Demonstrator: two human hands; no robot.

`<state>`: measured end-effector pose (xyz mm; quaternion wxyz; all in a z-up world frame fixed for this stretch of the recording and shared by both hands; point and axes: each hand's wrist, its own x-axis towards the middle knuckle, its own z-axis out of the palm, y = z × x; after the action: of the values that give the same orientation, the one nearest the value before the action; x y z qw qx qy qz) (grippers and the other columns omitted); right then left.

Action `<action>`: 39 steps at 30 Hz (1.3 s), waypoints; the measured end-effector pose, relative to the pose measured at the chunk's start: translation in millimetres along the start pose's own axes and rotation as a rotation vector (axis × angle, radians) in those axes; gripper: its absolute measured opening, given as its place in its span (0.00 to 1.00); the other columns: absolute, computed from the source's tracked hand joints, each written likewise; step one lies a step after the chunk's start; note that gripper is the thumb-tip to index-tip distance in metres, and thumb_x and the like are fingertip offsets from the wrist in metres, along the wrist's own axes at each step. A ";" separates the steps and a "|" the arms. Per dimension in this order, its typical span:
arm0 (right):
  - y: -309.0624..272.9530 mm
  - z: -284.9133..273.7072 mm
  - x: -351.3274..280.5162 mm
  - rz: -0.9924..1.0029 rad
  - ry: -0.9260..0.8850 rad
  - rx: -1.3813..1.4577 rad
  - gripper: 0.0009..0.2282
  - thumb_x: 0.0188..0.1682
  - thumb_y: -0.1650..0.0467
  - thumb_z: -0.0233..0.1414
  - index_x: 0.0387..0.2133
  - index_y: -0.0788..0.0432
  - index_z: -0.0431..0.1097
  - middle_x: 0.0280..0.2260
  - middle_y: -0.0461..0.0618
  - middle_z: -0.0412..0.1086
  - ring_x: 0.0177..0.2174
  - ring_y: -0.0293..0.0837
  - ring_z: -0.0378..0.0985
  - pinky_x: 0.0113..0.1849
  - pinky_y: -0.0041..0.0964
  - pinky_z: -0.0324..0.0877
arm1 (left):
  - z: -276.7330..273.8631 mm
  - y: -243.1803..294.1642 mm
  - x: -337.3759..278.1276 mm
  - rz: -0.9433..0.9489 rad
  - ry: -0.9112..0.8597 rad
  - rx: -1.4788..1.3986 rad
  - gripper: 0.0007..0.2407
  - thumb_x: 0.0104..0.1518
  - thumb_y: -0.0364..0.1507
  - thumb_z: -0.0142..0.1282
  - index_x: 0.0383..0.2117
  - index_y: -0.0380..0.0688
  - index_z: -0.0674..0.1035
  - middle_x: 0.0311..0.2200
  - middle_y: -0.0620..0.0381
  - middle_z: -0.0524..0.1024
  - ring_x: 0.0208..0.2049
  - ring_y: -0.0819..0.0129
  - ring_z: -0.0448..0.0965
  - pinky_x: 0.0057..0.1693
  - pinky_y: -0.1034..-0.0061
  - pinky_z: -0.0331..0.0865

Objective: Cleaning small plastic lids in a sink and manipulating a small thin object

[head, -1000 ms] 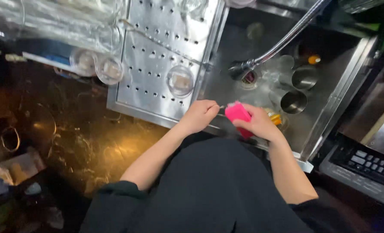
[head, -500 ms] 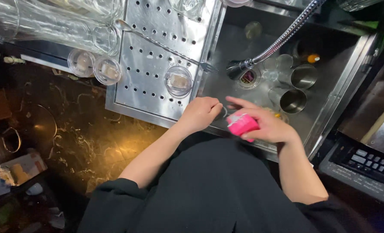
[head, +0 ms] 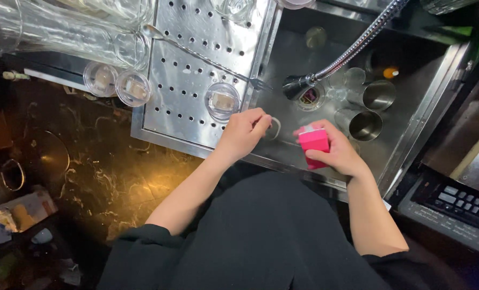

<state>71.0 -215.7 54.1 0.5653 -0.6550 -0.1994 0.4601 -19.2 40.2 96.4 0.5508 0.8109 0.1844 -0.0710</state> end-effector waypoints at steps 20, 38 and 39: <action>3.6 62.3 57.7 -0.167 0.034 -0.418 0.33 0.37 0.61 0.70 0.58 0.49 0.67 0.49 0.50 0.74 0.47 0.54 0.78 0.47 0.47 0.71 | 1.8 -106.6 -27.7 -0.014 0.355 0.408 0.05 0.67 0.33 0.50 0.40 0.50 0.76 0.30 0.50 0.83 0.32 0.45 0.84 0.40 0.55 0.76; 16.6 94.8 98.4 -0.579 0.174 -1.210 0.32 0.42 0.58 0.60 0.63 0.52 0.66 0.47 0.50 0.70 0.43 0.51 0.77 0.42 0.46 0.71 | -8.2 -128.7 -38.0 0.044 0.332 0.122 0.08 0.57 0.24 0.59 0.41 0.49 0.83 0.34 0.49 0.78 0.42 0.44 0.81 0.49 0.57 0.76; 15.4 94.8 98.6 -0.569 0.180 -1.196 0.32 0.42 0.58 0.61 0.63 0.53 0.66 0.47 0.51 0.70 0.42 0.51 0.77 0.42 0.46 0.71 | -7.2 -124.1 -40.8 0.003 0.357 0.082 0.06 0.58 0.25 0.59 0.39 0.50 0.84 0.30 0.53 0.78 0.38 0.49 0.82 0.45 0.64 0.77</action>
<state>37.5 -90.2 8.6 0.2185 -0.8134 -0.5371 0.0470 -104.3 78.1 4.6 0.4759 0.8326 0.2751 0.0675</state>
